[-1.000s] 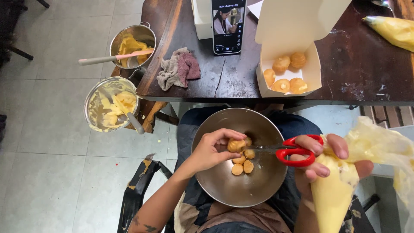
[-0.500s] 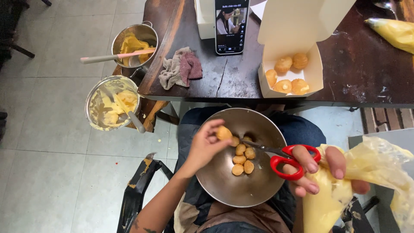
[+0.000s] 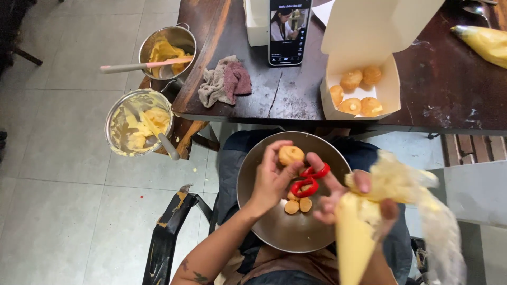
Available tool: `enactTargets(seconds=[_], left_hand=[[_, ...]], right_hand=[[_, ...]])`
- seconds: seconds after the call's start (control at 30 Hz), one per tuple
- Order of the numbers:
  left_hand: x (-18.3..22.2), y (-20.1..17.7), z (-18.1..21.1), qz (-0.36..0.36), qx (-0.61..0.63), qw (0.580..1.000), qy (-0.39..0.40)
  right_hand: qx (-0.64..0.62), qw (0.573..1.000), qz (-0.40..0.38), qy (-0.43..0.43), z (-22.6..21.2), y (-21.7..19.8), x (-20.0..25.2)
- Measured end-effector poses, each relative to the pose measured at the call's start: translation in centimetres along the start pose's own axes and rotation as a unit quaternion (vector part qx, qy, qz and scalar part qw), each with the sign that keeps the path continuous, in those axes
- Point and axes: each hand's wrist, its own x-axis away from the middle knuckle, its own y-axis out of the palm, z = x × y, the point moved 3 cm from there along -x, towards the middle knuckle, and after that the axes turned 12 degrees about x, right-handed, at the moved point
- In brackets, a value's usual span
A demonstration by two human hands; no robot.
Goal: Using a piping bag and scissors to fill cream puffs with cream and then placing them in a box.
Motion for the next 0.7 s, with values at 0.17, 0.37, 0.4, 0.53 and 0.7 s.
enactTargets(seconds=[0.17,0.37,0.4,0.53,0.7], left_hand=[[-0.1,-2.6,0.2,0.047,-0.115,0.985,0.123],[1.9,-3.4,-1.3,-0.051,0.017,0.996,0.065],[2.3,-3.0,-0.9,-0.052,0.017,0.996,0.064],[3.5,-1.0,-0.7,-0.133,0.004,0.991,0.015],[4.4,0.8,0.6,-0.148,0.046,0.987,-0.043]], right_hand=[[0.105,0.987,0.125,-0.011,-3.7,0.6,2.3],[0.244,0.916,0.263,-0.179,-10.6,-2.5,5.8],[0.244,0.916,0.264,-0.18,-11.5,-6.2,6.7],[0.329,0.904,0.147,-0.229,-14.0,-13.5,8.7],[0.358,0.905,0.124,-0.194,-14.4,-14.8,8.8]])
